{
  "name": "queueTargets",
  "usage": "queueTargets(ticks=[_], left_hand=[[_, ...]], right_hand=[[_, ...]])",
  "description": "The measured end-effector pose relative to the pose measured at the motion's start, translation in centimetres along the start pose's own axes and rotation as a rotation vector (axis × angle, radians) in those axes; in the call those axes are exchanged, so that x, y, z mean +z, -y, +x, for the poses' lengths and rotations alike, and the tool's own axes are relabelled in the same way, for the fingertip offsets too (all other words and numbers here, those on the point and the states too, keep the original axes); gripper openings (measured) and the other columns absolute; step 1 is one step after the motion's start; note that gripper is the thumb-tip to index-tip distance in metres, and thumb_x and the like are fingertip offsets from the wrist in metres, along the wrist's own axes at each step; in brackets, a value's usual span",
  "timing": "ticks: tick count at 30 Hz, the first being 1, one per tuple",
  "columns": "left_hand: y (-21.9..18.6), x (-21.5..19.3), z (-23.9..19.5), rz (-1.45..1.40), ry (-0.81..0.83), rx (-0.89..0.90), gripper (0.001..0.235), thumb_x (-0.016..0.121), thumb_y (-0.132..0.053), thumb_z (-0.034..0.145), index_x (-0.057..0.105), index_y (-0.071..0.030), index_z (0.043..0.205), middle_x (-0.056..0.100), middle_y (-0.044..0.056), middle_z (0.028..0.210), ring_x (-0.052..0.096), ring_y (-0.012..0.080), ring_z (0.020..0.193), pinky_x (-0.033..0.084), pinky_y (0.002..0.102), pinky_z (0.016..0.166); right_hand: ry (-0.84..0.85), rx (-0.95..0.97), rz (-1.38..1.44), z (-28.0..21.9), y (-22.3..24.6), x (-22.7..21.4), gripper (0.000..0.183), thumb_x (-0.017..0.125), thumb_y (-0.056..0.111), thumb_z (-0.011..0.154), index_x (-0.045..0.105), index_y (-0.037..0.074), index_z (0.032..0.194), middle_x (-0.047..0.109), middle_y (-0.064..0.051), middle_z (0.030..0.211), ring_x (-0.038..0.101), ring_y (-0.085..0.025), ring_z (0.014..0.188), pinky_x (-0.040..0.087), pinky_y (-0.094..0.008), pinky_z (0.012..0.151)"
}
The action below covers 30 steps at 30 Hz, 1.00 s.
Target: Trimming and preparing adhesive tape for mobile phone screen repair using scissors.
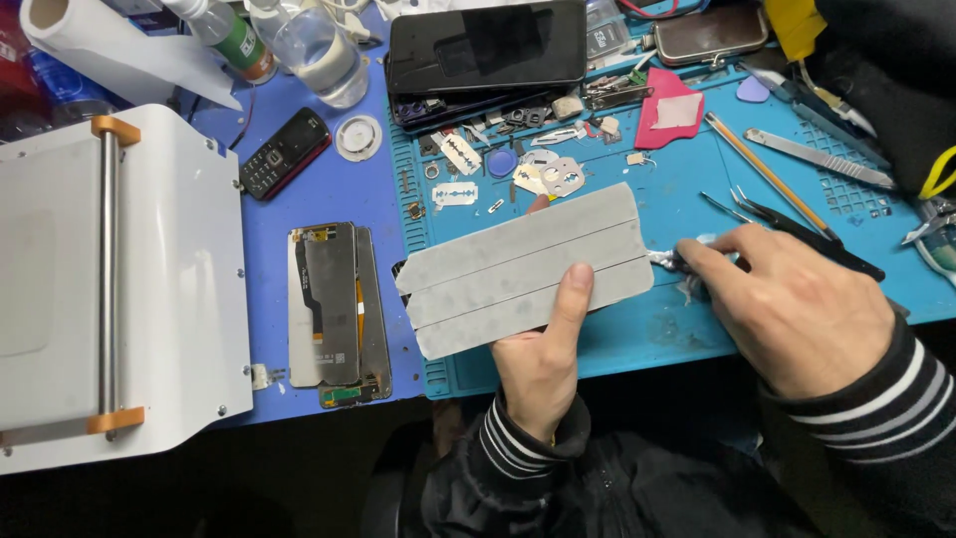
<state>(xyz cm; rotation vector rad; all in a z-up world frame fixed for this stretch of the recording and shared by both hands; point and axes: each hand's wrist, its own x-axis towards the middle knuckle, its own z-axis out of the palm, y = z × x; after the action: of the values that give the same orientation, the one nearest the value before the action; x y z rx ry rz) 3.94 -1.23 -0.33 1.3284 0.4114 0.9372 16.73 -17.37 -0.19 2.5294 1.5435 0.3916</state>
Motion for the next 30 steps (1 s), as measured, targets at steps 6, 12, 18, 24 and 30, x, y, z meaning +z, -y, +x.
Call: queueTargets(ticks=[6,12,18,24,30], left_hand=[[0.2,0.1,-0.4,-0.039,0.001,-0.022,0.053,0.066,-0.017,0.097,0.050,0.000,0.144,0.056,0.013,0.150,0.056,0.0251,0.137,0.041,0.039,0.124],[0.2,-0.3,-0.6,0.037,0.060,-0.044,0.050,0.067,-0.019,0.097,0.054,-0.001,0.141,0.058,0.012,0.148,0.058,0.0234,0.134,0.040,0.037,0.124],[0.1,-0.6,-1.0,0.019,0.135,-0.122,0.050,0.066,-0.022,0.096,0.055,-0.002,0.139,0.060,0.015,0.147,0.060,0.0259,0.131,0.044,0.039,0.121],[0.7,-0.5,-1.1,-0.013,0.147,-0.100,0.048,0.066,-0.020,0.096,0.054,-0.001,0.139,0.059,0.016,0.146,0.061,0.0259,0.131,0.044,0.039,0.121],[0.4,-0.6,-1.1,-0.004,0.179,-0.127,0.048,0.066,-0.020,0.096,0.054,0.001,0.137,0.060,0.018,0.146,0.061,0.0269,0.130,0.045,0.039,0.119]], right_hand=[[-0.210,0.048,-0.094,0.5,0.4,0.7,0.014,0.065,0.033,0.093,0.065,0.030,0.107,0.064,0.007,0.096,0.067,-0.017,0.082,0.048,-0.029,0.062],[-0.274,0.058,0.769,1.5,-2.3,-0.8,0.031,0.081,0.011,0.086,0.067,-0.003,0.110,0.072,-0.008,0.088,0.069,-0.015,0.073,0.061,-0.026,0.083],[-0.302,-0.137,0.884,2.9,-1.9,-2.7,0.041,0.089,0.027,0.073,0.073,0.000,0.101,0.074,-0.006,0.076,0.070,-0.015,0.066,0.055,-0.029,0.070],[-0.339,-0.119,0.846,2.7,-1.6,-2.4,0.037,0.088,0.026,0.076,0.071,0.001,0.098,0.072,-0.004,0.074,0.065,-0.016,0.061,0.051,-0.030,0.070],[-0.323,-0.101,0.793,2.7,-1.6,-2.5,0.036,0.087,0.031,0.078,0.072,0.004,0.096,0.069,-0.002,0.072,0.064,-0.015,0.061,0.050,-0.029,0.065]])
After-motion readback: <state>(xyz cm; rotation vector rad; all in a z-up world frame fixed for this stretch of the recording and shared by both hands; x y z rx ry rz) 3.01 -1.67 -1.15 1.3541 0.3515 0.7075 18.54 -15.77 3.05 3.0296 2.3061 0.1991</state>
